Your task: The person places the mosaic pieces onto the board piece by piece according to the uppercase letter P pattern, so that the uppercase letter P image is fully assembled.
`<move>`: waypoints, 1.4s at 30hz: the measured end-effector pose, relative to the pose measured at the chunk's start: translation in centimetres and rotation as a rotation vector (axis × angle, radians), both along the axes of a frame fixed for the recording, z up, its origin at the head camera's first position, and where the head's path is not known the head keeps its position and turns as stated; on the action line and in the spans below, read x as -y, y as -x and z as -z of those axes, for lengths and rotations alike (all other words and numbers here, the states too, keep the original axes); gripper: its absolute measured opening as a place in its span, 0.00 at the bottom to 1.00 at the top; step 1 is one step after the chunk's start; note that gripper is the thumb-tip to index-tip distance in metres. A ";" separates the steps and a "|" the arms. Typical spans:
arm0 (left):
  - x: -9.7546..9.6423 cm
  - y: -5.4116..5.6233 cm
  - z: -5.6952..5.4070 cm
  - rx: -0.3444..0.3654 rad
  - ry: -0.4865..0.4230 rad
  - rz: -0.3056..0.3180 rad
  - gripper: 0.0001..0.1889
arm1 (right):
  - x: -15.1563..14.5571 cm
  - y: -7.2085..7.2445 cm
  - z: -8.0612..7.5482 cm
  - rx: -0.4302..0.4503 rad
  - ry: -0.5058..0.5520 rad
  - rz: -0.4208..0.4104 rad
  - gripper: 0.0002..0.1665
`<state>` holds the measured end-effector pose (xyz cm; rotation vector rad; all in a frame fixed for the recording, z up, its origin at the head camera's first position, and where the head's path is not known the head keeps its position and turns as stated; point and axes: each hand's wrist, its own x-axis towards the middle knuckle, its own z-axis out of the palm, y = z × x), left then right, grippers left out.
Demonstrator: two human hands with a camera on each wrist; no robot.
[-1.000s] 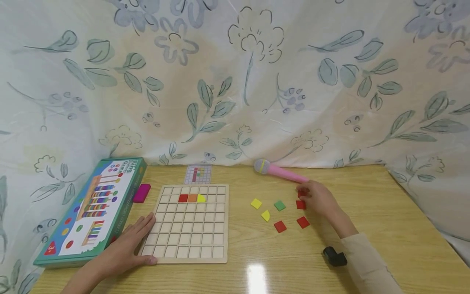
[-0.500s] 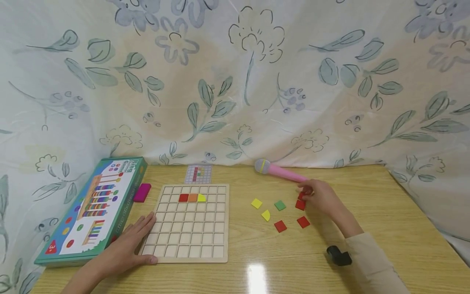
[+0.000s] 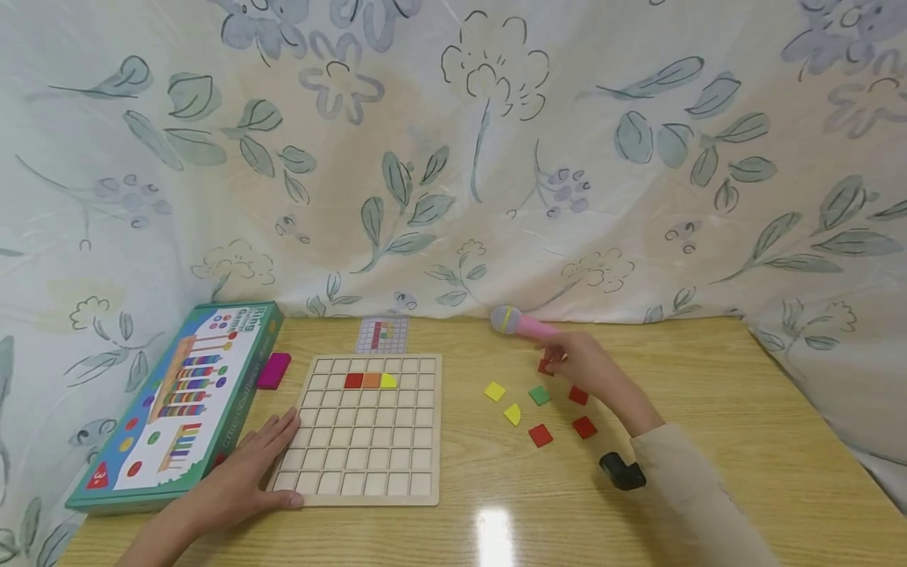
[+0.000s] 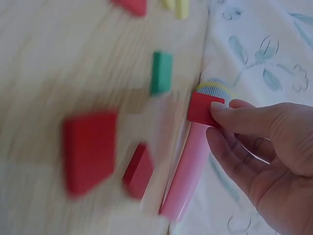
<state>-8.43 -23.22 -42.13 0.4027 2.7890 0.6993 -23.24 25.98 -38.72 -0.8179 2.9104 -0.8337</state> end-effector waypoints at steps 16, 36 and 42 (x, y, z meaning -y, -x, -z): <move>0.0 0.0 -0.3 -0.005 -0.017 -0.002 0.60 | 8.4 1.4 -0.3 0.044 0.084 -0.131 0.17; -0.2 0.1 -0.7 0.011 -0.011 -0.005 0.59 | 19.3 1.4 1.6 0.138 0.248 -0.273 0.18; -0.4 0.1 -0.7 0.005 0.007 -0.005 0.60 | 21.8 1.3 1.8 0.180 0.280 -0.292 0.17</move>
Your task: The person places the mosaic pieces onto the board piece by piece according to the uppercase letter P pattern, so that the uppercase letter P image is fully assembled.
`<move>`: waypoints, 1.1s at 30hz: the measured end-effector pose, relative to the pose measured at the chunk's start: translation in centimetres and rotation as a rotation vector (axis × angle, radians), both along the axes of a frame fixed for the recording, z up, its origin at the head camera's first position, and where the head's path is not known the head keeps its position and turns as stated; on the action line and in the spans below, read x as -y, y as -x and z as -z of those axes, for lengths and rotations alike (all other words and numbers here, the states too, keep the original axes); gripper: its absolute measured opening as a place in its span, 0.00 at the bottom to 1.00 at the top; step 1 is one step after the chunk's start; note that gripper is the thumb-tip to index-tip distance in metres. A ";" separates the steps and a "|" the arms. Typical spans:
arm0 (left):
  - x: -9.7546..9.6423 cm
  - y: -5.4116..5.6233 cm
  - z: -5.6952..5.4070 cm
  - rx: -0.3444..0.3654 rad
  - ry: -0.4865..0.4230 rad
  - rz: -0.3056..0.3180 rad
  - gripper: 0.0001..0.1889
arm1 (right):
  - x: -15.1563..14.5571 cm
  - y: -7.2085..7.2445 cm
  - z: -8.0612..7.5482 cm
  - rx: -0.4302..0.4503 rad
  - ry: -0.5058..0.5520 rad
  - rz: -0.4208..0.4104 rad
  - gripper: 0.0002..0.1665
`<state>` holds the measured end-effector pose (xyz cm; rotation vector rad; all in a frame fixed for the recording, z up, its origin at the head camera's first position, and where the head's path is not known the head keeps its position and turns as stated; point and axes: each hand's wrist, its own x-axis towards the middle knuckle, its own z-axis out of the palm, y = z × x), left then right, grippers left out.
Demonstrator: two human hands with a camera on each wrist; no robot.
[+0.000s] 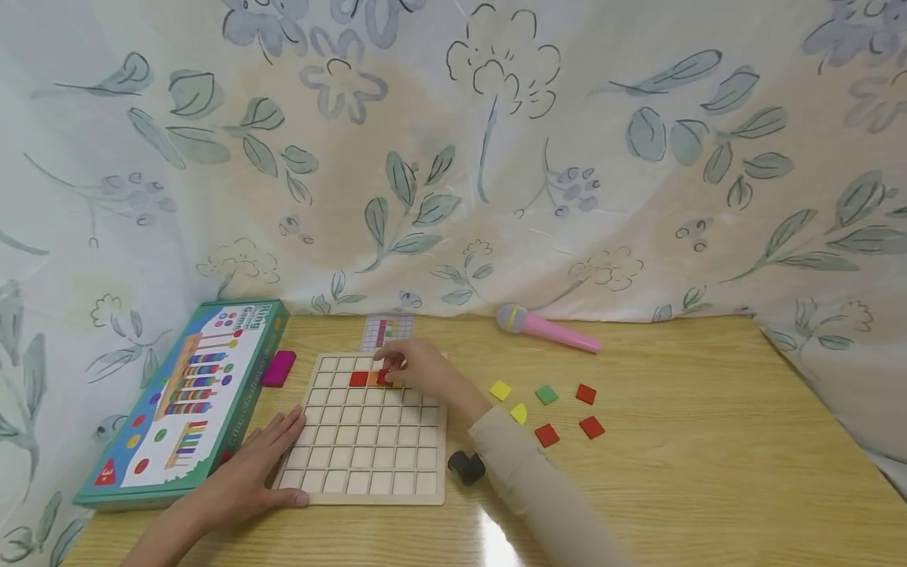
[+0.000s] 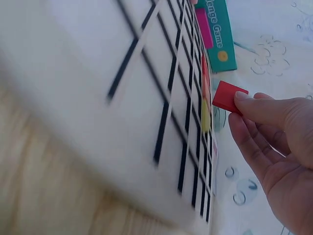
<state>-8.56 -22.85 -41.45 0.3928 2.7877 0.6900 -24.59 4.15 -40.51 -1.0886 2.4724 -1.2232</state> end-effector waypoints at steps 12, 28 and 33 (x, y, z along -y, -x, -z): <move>0.1 0.0 0.3 -0.009 0.000 -0.004 0.60 | 4.2 -1.0 0.2 0.038 -0.012 -0.037 0.16; 0.1 -0.2 0.6 -0.057 -0.004 0.014 0.60 | 5.4 -1.7 0.7 -0.014 -0.129 -0.001 0.12; 0.2 -0.2 0.7 -0.068 -0.004 0.013 0.60 | 5.6 -1.8 0.8 -0.022 -0.165 0.003 0.12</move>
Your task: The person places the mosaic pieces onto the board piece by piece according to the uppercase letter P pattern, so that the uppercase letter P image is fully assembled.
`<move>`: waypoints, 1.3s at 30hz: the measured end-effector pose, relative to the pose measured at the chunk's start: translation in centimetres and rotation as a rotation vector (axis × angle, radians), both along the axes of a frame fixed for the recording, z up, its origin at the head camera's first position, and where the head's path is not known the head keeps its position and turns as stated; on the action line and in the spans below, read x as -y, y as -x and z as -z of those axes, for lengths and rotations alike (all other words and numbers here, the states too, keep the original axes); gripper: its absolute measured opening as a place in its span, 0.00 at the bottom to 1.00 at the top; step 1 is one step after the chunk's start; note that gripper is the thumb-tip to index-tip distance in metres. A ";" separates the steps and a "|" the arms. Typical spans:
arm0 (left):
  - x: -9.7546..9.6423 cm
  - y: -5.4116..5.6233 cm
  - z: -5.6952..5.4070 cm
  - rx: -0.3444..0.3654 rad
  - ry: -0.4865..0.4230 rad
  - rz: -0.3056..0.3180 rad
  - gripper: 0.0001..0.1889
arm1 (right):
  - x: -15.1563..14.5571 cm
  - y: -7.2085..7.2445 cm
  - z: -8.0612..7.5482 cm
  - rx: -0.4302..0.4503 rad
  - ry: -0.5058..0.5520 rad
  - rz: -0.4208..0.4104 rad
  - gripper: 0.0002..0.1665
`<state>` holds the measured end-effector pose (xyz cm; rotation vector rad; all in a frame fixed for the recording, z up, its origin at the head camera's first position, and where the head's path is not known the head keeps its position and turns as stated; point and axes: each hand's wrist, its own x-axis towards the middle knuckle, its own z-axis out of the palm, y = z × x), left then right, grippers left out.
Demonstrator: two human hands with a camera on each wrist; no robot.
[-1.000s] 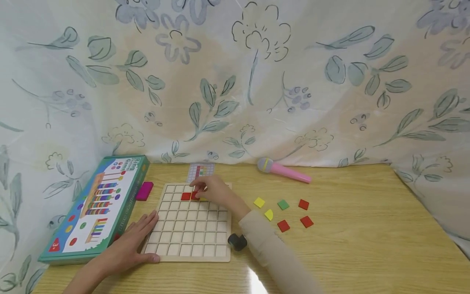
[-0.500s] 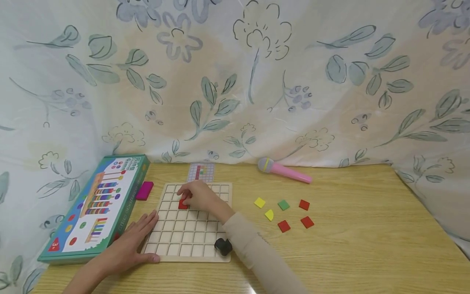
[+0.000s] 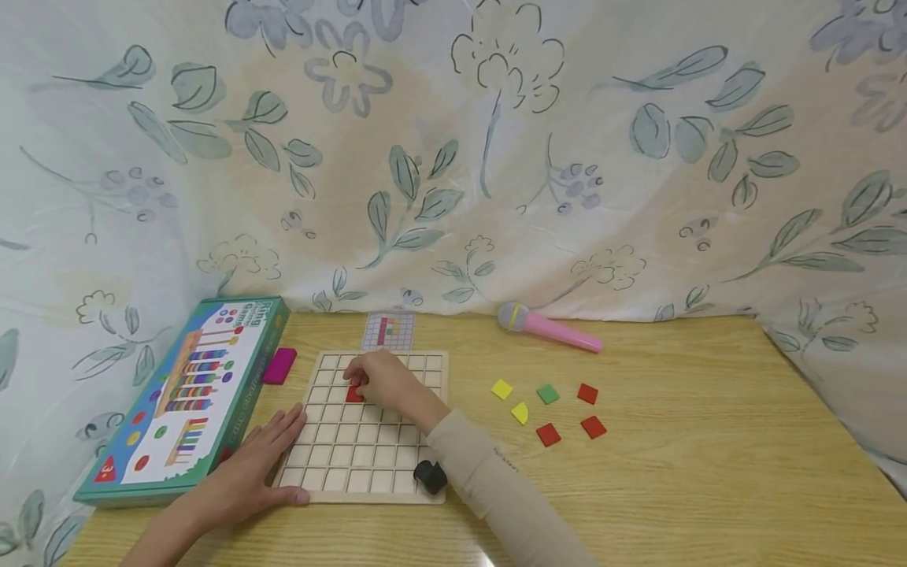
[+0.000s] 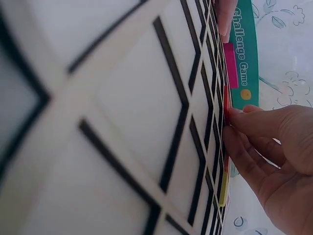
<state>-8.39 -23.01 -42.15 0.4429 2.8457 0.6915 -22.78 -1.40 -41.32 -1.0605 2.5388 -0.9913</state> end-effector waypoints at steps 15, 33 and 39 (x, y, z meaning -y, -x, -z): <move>-0.2 0.3 -0.5 0.056 -0.002 -0.013 0.60 | -5.8 -1.1 -2.1 -0.045 0.038 0.022 0.12; -0.1 0.1 -0.3 0.080 -0.026 -0.032 0.60 | -21.2 -2.0 -0.1 -0.127 0.034 0.228 0.13; -0.2 0.2 -0.3 0.081 -0.017 -0.038 0.61 | -26.1 -2.2 0.1 -0.185 0.017 0.324 0.14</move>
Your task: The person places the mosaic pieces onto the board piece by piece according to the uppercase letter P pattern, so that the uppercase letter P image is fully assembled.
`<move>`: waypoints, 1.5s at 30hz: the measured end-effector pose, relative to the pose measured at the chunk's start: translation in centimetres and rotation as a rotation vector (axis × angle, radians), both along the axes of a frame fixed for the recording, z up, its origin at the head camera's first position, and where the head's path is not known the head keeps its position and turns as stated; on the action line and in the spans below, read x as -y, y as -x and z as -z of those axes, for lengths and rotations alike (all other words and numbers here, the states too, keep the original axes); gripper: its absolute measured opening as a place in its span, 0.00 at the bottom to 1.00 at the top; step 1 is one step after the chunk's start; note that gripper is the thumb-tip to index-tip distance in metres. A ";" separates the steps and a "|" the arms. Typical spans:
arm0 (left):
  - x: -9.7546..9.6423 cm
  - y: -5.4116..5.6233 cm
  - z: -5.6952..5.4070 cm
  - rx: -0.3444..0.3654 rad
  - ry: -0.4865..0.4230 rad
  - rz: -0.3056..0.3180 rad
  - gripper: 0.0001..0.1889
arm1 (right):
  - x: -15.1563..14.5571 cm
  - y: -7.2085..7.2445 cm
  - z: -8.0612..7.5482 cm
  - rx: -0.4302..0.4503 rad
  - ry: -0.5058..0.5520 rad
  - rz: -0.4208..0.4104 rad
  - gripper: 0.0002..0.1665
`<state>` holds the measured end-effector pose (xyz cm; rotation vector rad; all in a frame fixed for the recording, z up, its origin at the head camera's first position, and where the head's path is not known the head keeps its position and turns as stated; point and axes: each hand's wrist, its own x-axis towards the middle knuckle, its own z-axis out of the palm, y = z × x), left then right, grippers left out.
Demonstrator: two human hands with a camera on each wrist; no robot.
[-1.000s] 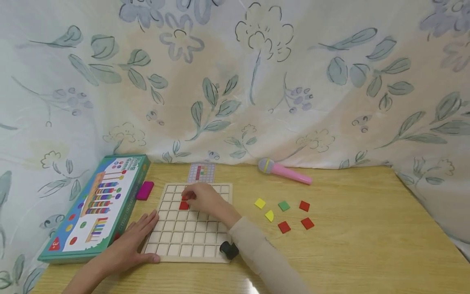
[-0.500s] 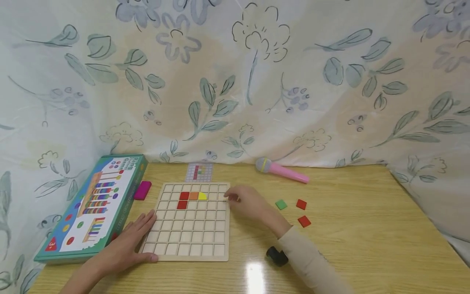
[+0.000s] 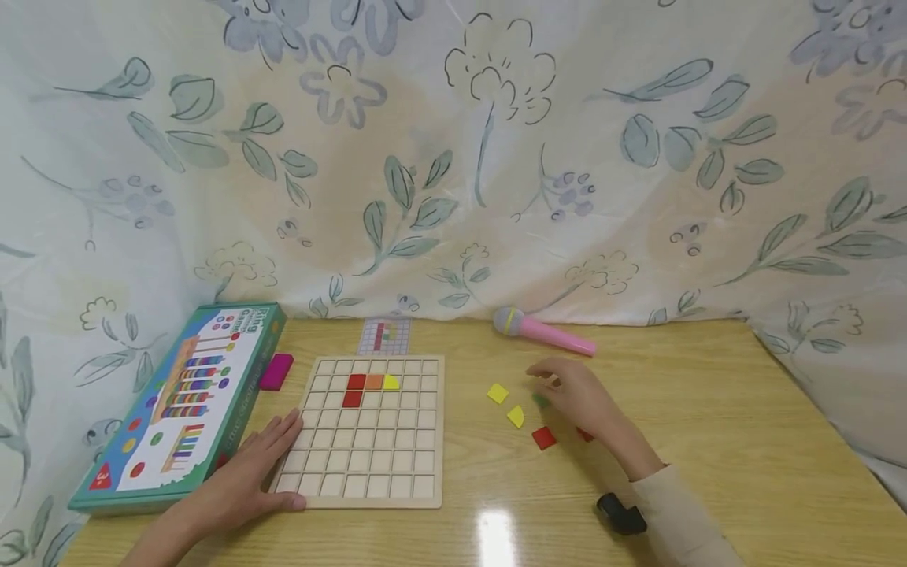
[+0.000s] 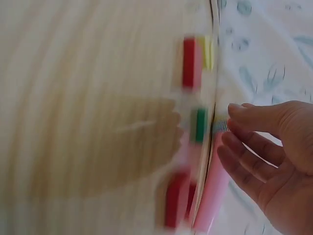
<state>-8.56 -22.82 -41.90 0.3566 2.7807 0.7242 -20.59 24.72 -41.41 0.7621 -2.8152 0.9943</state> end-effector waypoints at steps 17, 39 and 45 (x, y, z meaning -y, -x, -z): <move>0.0 -0.1 0.1 -0.012 -0.001 0.010 0.60 | -5.6 -1.2 0.6 0.010 -0.067 0.093 0.19; 0.1 -0.1 0.3 -0.038 0.009 0.025 0.60 | -0.7 1.0 -1.8 -0.020 -0.020 -0.048 0.18; 0.2 0.0 0.3 -0.037 0.009 0.023 0.60 | 2.0 1.5 -1.6 0.010 0.032 -0.110 0.17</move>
